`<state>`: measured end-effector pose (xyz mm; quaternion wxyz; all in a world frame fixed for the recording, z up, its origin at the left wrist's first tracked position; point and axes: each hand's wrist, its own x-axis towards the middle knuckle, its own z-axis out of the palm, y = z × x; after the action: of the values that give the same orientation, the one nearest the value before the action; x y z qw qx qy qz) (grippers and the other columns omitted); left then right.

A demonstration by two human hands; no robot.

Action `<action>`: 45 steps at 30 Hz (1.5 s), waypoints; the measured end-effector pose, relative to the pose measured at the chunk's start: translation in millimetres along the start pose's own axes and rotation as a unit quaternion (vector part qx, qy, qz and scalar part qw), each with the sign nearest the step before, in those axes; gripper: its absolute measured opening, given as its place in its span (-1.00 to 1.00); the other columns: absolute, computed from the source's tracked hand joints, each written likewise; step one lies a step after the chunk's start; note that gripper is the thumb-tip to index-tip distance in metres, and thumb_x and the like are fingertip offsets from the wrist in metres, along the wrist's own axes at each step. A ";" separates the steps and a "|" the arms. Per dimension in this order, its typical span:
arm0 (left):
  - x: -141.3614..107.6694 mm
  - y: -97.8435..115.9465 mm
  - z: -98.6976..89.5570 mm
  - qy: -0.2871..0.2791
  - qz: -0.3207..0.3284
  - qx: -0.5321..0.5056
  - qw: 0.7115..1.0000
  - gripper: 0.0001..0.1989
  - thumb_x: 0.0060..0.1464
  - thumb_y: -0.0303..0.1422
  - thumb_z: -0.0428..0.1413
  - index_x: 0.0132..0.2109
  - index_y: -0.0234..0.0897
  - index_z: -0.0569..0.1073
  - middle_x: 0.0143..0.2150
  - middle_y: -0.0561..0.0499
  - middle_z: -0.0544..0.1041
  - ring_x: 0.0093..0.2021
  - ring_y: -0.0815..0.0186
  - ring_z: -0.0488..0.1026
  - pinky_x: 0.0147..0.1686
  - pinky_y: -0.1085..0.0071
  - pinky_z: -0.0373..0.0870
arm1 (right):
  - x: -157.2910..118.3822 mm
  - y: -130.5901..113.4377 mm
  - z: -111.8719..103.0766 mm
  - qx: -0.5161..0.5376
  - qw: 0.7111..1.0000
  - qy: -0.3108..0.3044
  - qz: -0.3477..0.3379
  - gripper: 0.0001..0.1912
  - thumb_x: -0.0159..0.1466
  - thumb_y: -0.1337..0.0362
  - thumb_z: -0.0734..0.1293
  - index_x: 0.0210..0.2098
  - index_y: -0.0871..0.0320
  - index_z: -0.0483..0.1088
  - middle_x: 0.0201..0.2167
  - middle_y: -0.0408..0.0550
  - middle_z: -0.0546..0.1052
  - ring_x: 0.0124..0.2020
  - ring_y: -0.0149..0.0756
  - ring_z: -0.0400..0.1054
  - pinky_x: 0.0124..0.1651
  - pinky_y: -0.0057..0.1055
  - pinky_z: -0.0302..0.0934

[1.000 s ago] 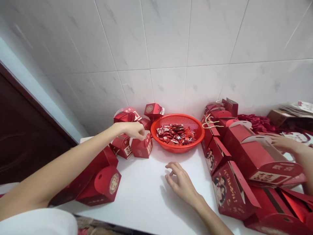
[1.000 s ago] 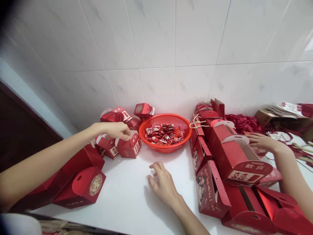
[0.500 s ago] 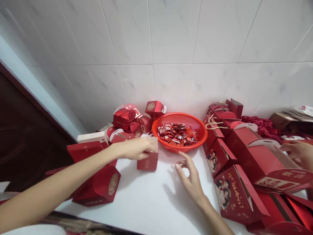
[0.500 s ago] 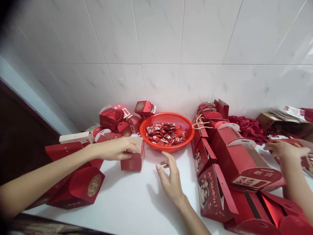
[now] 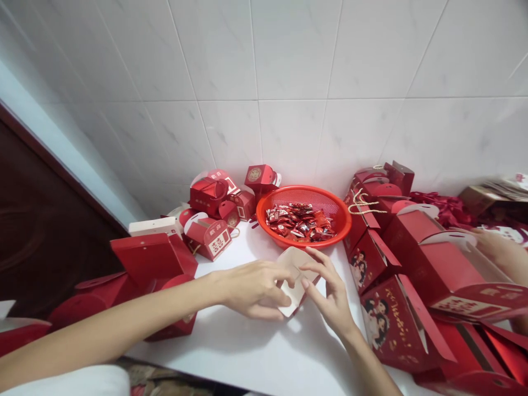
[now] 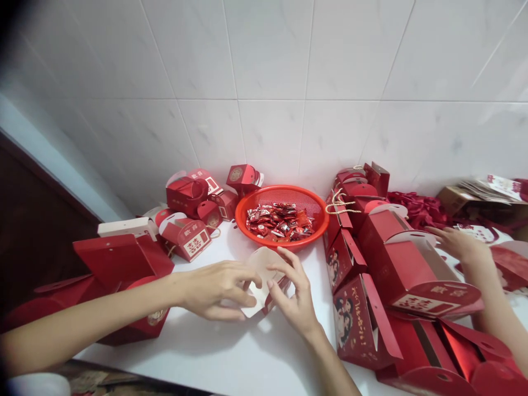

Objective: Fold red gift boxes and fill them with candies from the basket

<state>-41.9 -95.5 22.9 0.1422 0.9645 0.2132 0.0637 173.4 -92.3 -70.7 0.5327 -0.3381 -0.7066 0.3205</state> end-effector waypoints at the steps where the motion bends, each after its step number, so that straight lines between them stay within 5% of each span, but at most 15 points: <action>1: -1.1 -1.2 -2.3 0.005 -0.004 -0.026 1.000 -0.86 0.21 -0.29 0.18 -0.20 -0.16 0.65 0.00 -0.12 0.56 -0.11 0.24 0.52 -0.06 0.36 0.43 | 0.2 0.2 -0.7 0.003 1.000 -0.010 0.005 -0.80 0.30 0.26 0.34 -0.09 0.02 0.52 0.23 0.04 0.38 0.27 -0.04 0.26 0.26 -0.08 0.20; 5: -5.1 -5.2 -12.1 0.045 -0.085 -0.018 0.995 -0.75 0.27 -0.26 0.11 -0.28 -0.16 0.67 0.13 -0.14 0.51 0.08 0.14 0.47 0.13 0.20 0.35 | 1.5 4.3 -3.8 0.029 0.999 -0.024 0.016 -0.63 0.28 0.27 0.32 0.08 0.03 0.46 0.15 0.05 0.47 0.22 -0.07 0.32 0.26 -0.08 0.20; 7: -7.2 -6.4 -14.9 0.038 -0.124 0.004 0.992 -0.78 0.19 -0.20 0.18 -0.14 -0.19 0.65 0.27 -0.21 0.39 0.21 0.03 0.37 0.20 0.10 0.29 | 2.3 6.2 -5.0 0.047 0.998 -0.024 0.032 -0.56 0.27 0.26 0.34 0.15 0.04 0.40 0.16 0.06 0.46 0.22 -0.07 0.32 0.26 -0.10 0.21; 12: -14.0 -8.5 -10.7 -0.050 -0.188 0.009 0.981 -0.32 -0.03 -0.12 0.34 0.23 -0.18 0.42 0.43 -0.32 0.14 0.40 -0.16 0.11 0.26 -0.04 0.21 | 4.6 4.1 -6.4 0.098 0.988 -0.041 0.113 -0.35 0.21 0.17 0.42 0.26 0.08 0.25 0.24 0.09 0.39 0.17 -0.06 0.36 0.17 -0.19 0.29; 18: -20.2 -10.1 1.0 -0.084 -0.229 -0.036 0.969 -0.21 -0.08 -0.19 0.38 0.29 -0.15 0.33 0.47 -0.30 0.03 0.39 -0.19 0.13 0.25 0.04 0.26 | 9.5 -7.6 -9.0 0.209 0.947 -0.054 0.240 -0.32 0.10 0.05 0.51 0.14 0.08 0.29 0.05 0.07 0.52 0.02 -0.06 0.43 0.02 -0.22 0.35; 25: -14.7 -11.4 3.3 -0.094 -0.223 -0.013 0.970 -0.23 -0.08 -0.30 0.39 0.28 -0.17 0.34 0.47 -0.31 0.04 0.41 -0.16 0.11 0.26 0.04 0.25 | 10.8 -9.7 -10.2 0.234 0.909 0.003 0.344 -0.35 0.01 -0.08 0.54 -0.03 0.13 0.39 -0.28 -0.04 0.57 -0.29 -0.19 0.41 -0.19 -0.29 0.30; 30: -5.0 -16.1 3.4 -0.083 -0.212 0.024 0.974 -0.31 -0.08 -0.31 0.39 0.22 -0.19 0.42 0.45 -0.30 0.09 0.39 -0.16 0.15 0.25 0.02 0.25 | 10.8 -7.1 -8.9 0.193 0.925 0.042 0.323 -0.36 0.01 -0.12 0.51 -0.05 0.13 0.42 -0.20 0.01 0.57 -0.28 -0.16 0.40 -0.17 -0.24 0.30; 34: 2.1 -18.4 -14.4 -0.080 -0.168 -0.009 0.982 -0.33 -0.10 -0.21 0.39 0.19 -0.19 0.46 0.41 -0.26 0.20 0.32 -0.13 0.26 0.20 0.10 0.32 | 11.4 -6.6 -9.8 0.161 0.946 0.070 0.272 -0.42 0.08 -0.10 0.47 -0.05 0.12 0.43 -0.08 0.04 0.56 -0.11 -0.07 0.43 -0.06 -0.22 0.32; 39: 25.3 -43.8 -53.0 0.000 -0.117 -0.023 0.993 -0.74 0.25 -0.34 0.07 0.00 -0.26 0.57 -0.02 -0.12 0.60 -0.05 0.21 0.54 -0.01 0.37 0.39 | 10.9 -5.9 -10.8 0.133 0.960 0.104 0.225 -0.53 0.16 -0.05 0.43 -0.09 0.13 0.45 -0.09 0.05 0.56 -0.11 -0.09 0.43 -0.06 -0.25 0.33; 42: 47.7 -75.4 -64.4 -0.008 -0.185 0.031 0.982 -0.75 0.15 -0.49 0.06 -0.17 -0.20 0.63 -0.15 -0.03 0.65 -0.16 0.26 0.54 -0.11 0.43 0.36 | 10.6 -6.3 -11.1 0.144 0.961 0.117 0.204 -0.59 0.20 -0.03 0.41 -0.10 0.12 0.46 -0.09 0.04 0.55 -0.05 -0.10 0.42 -0.01 -0.25 0.32; 45: 70.7 -106.2 -60.2 -0.099 -0.288 0.048 0.951 -0.77 0.00 -0.56 0.13 -0.29 -0.19 0.64 -0.34 0.01 0.63 -0.31 0.25 0.52 -0.28 0.44 0.33 | 10.6 -6.4 -11.9 0.138 0.962 0.137 0.189 -0.61 0.21 -0.02 0.41 -0.12 0.12 0.48 -0.13 0.03 0.56 -0.06 -0.11 0.42 0.01 -0.24 0.32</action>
<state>-31.0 42.0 52.6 0.1283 0.8693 0.4694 -0.0864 182.0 -86.1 -57.1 0.5955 -0.4296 -0.4988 0.4603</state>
